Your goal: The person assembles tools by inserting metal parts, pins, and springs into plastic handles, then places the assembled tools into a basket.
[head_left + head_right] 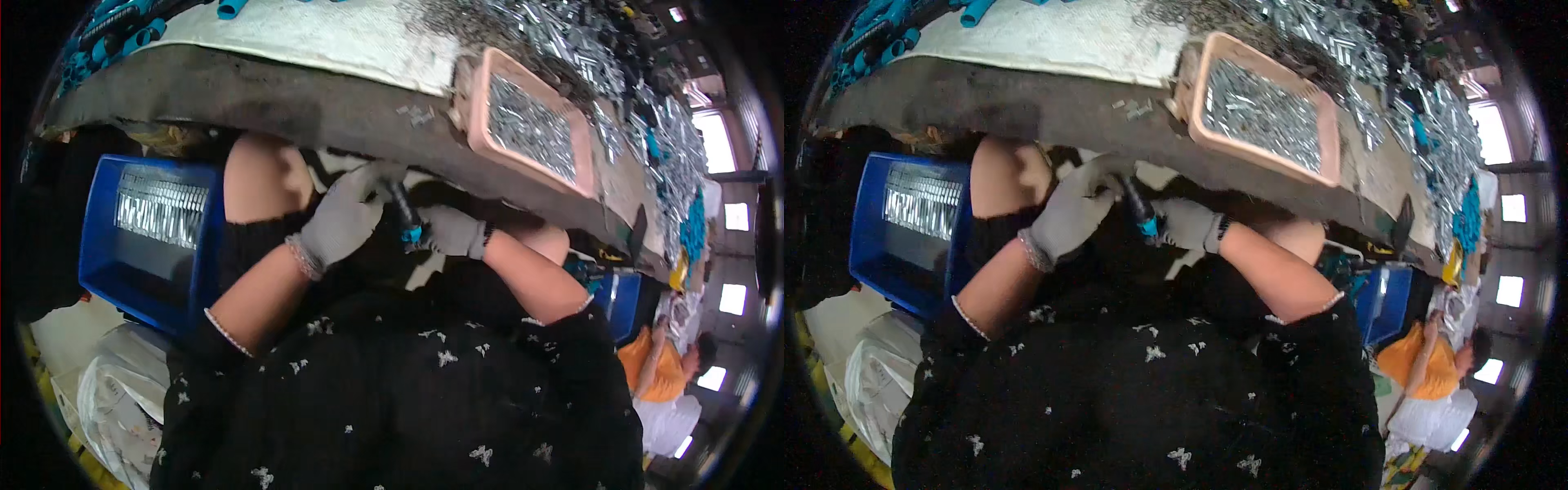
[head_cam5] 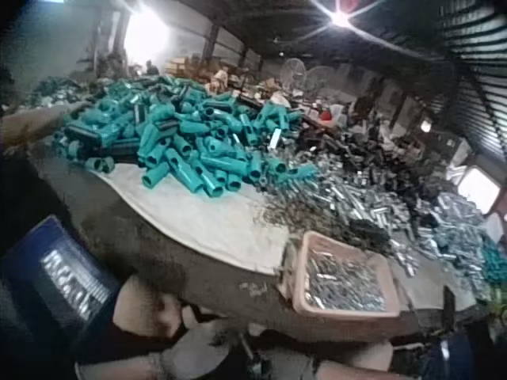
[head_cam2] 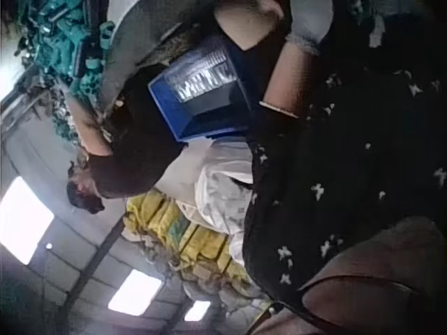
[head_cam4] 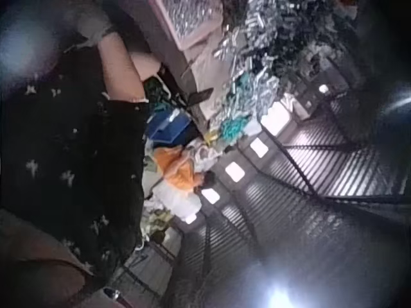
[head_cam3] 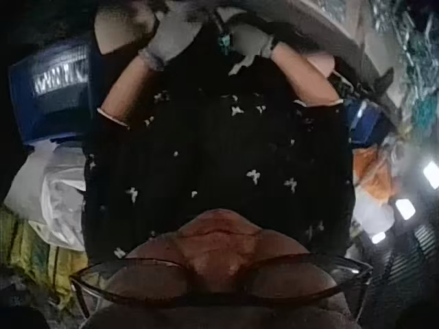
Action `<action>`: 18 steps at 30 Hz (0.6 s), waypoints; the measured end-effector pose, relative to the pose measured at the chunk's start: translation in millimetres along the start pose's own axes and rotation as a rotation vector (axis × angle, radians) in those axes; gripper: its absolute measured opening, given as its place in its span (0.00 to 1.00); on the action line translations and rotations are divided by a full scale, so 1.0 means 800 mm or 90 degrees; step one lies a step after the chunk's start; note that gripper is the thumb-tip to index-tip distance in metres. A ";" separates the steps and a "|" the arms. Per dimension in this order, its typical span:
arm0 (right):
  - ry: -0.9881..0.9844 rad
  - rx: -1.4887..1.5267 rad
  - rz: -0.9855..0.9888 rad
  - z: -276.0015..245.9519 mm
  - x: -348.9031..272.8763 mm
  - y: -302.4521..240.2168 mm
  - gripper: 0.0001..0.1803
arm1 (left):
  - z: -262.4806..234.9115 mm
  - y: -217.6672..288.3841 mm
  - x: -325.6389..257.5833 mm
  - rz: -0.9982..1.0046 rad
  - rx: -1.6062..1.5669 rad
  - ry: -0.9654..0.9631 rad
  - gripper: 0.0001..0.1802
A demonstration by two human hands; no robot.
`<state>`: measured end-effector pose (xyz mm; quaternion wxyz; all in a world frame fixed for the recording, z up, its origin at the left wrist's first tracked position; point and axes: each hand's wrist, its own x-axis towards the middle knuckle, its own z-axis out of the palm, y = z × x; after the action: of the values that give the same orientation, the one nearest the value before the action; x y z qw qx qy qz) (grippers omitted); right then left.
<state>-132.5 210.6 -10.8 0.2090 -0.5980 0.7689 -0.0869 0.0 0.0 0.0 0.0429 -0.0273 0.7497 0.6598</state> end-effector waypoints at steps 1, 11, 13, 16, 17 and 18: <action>-0.042 0.224 0.065 -0.014 -0.006 0.005 0.15 | -0.008 0.026 0.011 0.108 0.094 0.012 0.36; 0.224 0.708 0.184 0.022 -0.150 -0.117 0.19 | 0.075 0.008 -0.019 0.156 0.348 -0.258 0.34; 0.424 0.739 0.251 0.006 -0.144 -0.153 0.20 | 0.090 0.002 -0.025 0.227 0.459 -0.247 0.33; 0.294 0.477 0.388 -0.057 -0.173 -0.189 0.21 | 0.095 0.021 -0.024 -0.028 0.283 -0.218 0.29; 0.191 0.187 0.437 -0.076 -0.185 -0.197 0.21 | 0.092 0.015 -0.021 -0.030 0.281 -0.219 0.29; 0.320 0.029 0.347 -0.080 -0.194 -0.194 0.21 | 0.089 0.005 -0.019 -0.025 0.329 -0.229 0.29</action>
<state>8.2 310.0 139.8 0.0426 -0.3266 0.9250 -0.1896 16.6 71.1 -3.5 0.1929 0.0874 0.8723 0.4408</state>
